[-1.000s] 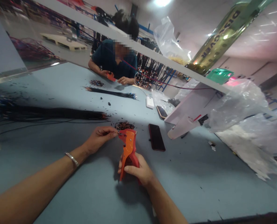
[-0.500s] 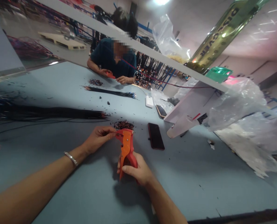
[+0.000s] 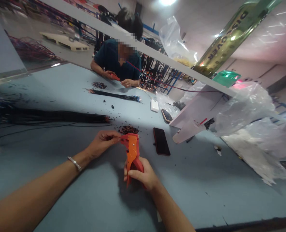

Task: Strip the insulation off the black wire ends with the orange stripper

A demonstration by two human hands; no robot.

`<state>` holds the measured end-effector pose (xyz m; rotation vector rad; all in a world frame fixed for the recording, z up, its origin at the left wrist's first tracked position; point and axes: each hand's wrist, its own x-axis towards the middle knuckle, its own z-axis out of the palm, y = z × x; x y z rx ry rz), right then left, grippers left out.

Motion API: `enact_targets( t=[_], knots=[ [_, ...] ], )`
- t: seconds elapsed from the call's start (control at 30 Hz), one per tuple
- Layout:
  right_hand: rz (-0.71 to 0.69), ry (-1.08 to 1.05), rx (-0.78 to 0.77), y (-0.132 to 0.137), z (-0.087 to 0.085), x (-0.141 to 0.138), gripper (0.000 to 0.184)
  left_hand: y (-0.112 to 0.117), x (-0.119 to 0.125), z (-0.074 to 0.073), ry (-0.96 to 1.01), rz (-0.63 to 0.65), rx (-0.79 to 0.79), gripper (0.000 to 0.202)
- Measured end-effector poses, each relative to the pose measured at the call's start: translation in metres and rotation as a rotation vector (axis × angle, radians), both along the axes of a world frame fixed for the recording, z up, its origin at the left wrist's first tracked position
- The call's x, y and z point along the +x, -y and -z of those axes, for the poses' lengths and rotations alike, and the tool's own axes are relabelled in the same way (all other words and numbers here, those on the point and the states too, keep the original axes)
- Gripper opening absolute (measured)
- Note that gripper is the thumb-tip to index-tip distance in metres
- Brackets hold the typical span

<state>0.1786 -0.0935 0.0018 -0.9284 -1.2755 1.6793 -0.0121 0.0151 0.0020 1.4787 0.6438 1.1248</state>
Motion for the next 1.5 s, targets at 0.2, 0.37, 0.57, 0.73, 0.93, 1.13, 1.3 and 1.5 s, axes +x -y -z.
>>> enact_targets(
  t=[0.2,0.37,0.57,0.73,0.93,1.13,1.3,1.5],
  knots=[
    [0.029,-0.001,-0.014,0.0,0.0,0.002,0.033,0.001,0.0,-0.002,-0.006,-0.011,-0.022,0.019],
    [0.048,0.043,0.01,0.0,-0.002,0.002,0.032,0.0,0.0,0.0,-0.023,-0.017,-0.015,0.018],
    [0.073,0.102,0.015,-0.003,0.001,0.002,0.033,-0.003,0.003,0.006,-0.061,-0.054,0.036,0.017],
    [0.099,0.088,-0.036,-0.004,0.006,0.0,0.034,-0.003,0.003,0.007,-0.105,-0.07,0.067,0.018],
    [0.117,0.08,-0.035,-0.005,0.011,-0.001,0.034,-0.003,0.003,0.006,-0.104,-0.057,0.059,0.019],
    [0.144,0.07,-0.072,-0.006,0.013,-0.001,0.034,-0.005,0.003,0.006,-0.104,-0.071,0.055,0.018],
    [0.249,0.041,-0.057,-0.007,0.014,-0.009,0.032,-0.004,0.004,0.005,-0.124,-0.079,0.052,0.018],
    [0.267,-0.003,-0.067,-0.008,0.014,-0.012,0.031,-0.005,0.005,0.006,-0.186,-0.127,0.062,0.019]
  ],
)
